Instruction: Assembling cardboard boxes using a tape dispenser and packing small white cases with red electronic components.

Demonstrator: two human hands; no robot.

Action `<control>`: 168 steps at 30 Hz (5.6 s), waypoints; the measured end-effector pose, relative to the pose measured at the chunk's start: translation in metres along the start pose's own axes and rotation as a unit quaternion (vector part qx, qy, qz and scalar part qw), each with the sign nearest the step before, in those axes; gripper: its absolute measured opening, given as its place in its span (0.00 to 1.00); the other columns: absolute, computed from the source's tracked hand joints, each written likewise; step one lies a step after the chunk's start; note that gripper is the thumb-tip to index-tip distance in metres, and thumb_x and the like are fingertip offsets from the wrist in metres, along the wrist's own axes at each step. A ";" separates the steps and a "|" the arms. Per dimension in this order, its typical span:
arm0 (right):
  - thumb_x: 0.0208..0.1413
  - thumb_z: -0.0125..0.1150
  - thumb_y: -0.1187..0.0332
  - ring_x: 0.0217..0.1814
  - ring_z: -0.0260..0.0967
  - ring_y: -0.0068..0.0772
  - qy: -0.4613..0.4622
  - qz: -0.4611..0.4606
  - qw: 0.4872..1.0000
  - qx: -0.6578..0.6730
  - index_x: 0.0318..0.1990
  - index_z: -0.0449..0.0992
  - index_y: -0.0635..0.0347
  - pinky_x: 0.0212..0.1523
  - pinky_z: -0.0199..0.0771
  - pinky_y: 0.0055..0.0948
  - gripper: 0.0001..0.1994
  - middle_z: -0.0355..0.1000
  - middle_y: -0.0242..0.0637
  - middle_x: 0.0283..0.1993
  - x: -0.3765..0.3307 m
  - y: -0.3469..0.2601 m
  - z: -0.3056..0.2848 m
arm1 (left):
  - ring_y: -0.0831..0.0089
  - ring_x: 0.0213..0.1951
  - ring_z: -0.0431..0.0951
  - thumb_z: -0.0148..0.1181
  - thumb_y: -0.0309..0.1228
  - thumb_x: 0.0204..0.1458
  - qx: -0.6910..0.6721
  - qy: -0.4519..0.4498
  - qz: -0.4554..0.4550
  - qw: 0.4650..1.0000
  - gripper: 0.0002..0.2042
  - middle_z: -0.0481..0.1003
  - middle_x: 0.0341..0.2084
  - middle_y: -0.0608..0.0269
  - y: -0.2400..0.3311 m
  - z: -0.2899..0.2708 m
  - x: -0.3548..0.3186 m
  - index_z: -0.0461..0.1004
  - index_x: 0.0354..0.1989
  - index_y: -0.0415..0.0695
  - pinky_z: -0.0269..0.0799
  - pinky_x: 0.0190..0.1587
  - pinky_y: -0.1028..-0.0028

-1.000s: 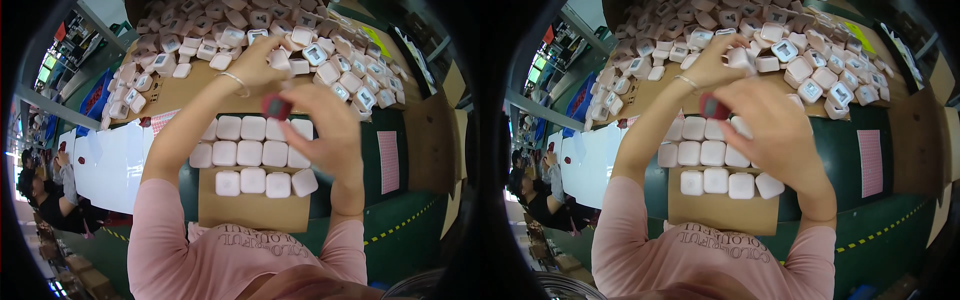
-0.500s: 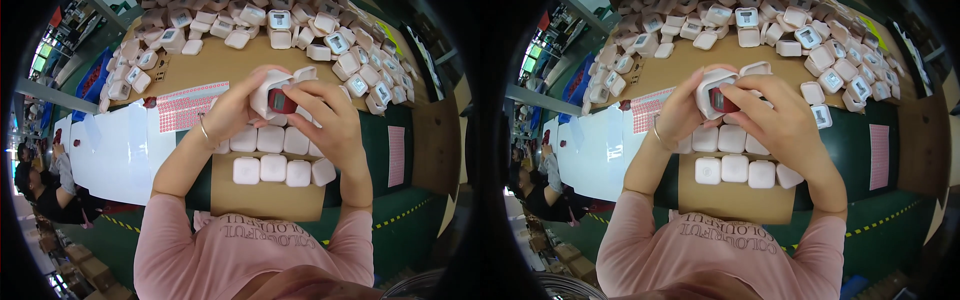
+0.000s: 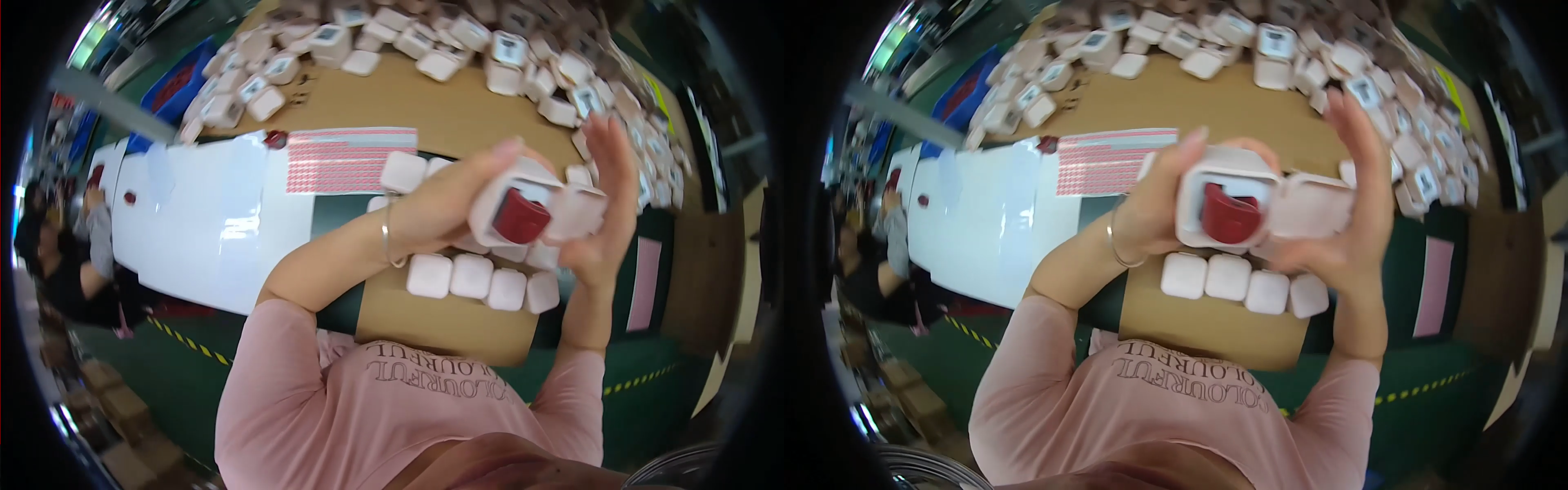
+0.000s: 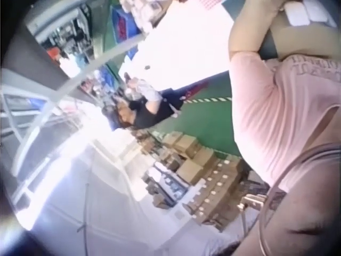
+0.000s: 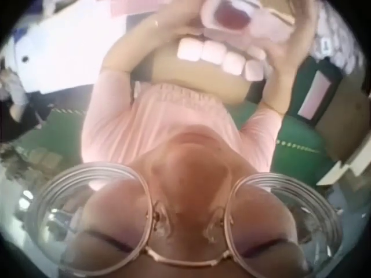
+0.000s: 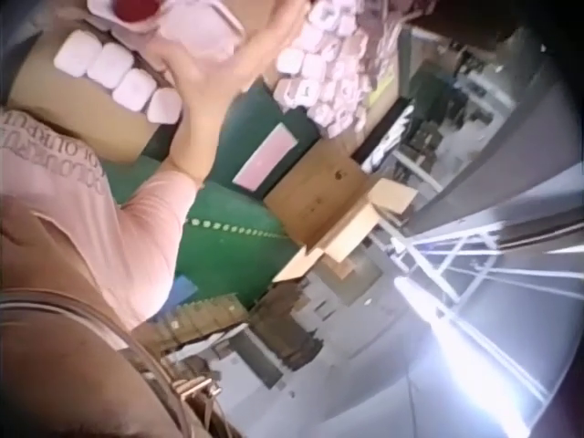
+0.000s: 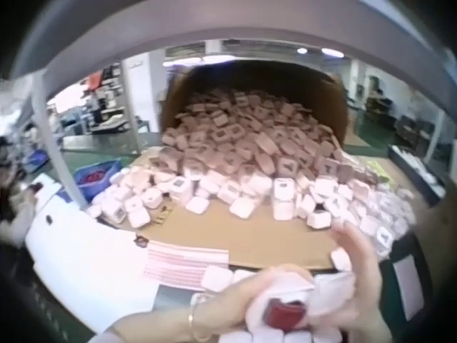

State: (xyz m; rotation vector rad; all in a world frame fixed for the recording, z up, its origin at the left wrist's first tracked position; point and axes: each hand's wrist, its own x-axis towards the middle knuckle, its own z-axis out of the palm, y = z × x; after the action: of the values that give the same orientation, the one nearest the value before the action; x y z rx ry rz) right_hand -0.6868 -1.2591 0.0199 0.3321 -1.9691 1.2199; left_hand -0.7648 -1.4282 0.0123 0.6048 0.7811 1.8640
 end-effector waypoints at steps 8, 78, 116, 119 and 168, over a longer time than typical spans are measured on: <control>0.40 0.71 0.47 0.70 0.49 0.46 -0.130 0.162 0.977 0.053 0.68 0.41 0.68 0.68 0.47 0.41 0.56 0.48 0.51 0.69 -0.048 -0.033 0.025 | 0.68 0.61 0.57 0.41 0.51 0.62 0.302 0.058 0.165 0.937 0.34 0.57 0.56 0.52 -0.022 -0.004 -0.029 0.40 0.65 0.39 0.56 0.60 0.71; 0.42 0.67 0.78 0.43 0.70 0.39 -0.088 0.004 0.975 -0.204 0.50 0.72 0.62 0.44 0.70 0.29 0.24 0.69 0.42 0.44 0.004 0.001 -0.030 | 0.54 0.41 0.77 0.68 0.52 0.35 0.854 0.311 -0.149 0.389 0.37 0.77 0.35 0.51 0.143 -0.228 -0.059 0.67 0.54 0.46 0.63 0.55 0.59; 0.34 0.71 0.74 0.39 0.70 0.38 -0.133 -0.093 0.970 -0.180 0.44 0.77 0.60 0.36 0.72 0.30 0.22 0.71 0.37 0.40 -0.018 -0.002 0.006 | 0.70 0.59 0.63 0.50 0.10 0.34 0.150 0.037 0.044 0.987 0.34 0.57 0.58 0.60 -0.006 -0.016 -0.004 0.56 0.54 0.48 0.64 0.56 0.73; 0.33 0.71 0.74 0.41 0.69 0.39 -0.118 -0.089 0.973 -0.176 0.43 0.77 0.58 0.39 0.71 0.33 0.22 0.70 0.36 0.40 -0.020 -0.004 0.009 | 0.66 0.59 0.63 0.52 0.13 0.38 0.095 0.016 0.049 0.994 0.32 0.57 0.58 0.59 -0.010 -0.010 -0.008 0.55 0.55 0.48 0.64 0.57 0.69; 0.26 0.77 0.47 0.71 0.46 0.57 -0.125 0.240 0.921 -0.279 0.66 0.51 0.58 0.64 0.56 0.45 0.57 0.43 0.56 0.71 -0.216 -0.035 -0.048 | 0.58 0.61 0.60 0.62 0.48 0.43 0.864 -0.046 0.118 0.487 0.32 0.61 0.60 0.57 -0.064 -0.053 -0.088 0.66 0.59 0.53 0.48 0.64 0.51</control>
State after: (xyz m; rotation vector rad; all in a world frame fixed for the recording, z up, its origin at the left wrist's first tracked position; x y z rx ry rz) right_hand -0.5009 -1.2737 -0.1040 -0.3225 -2.6175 0.8570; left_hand -0.7293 -1.5025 -0.0761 2.0175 2.4969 0.4653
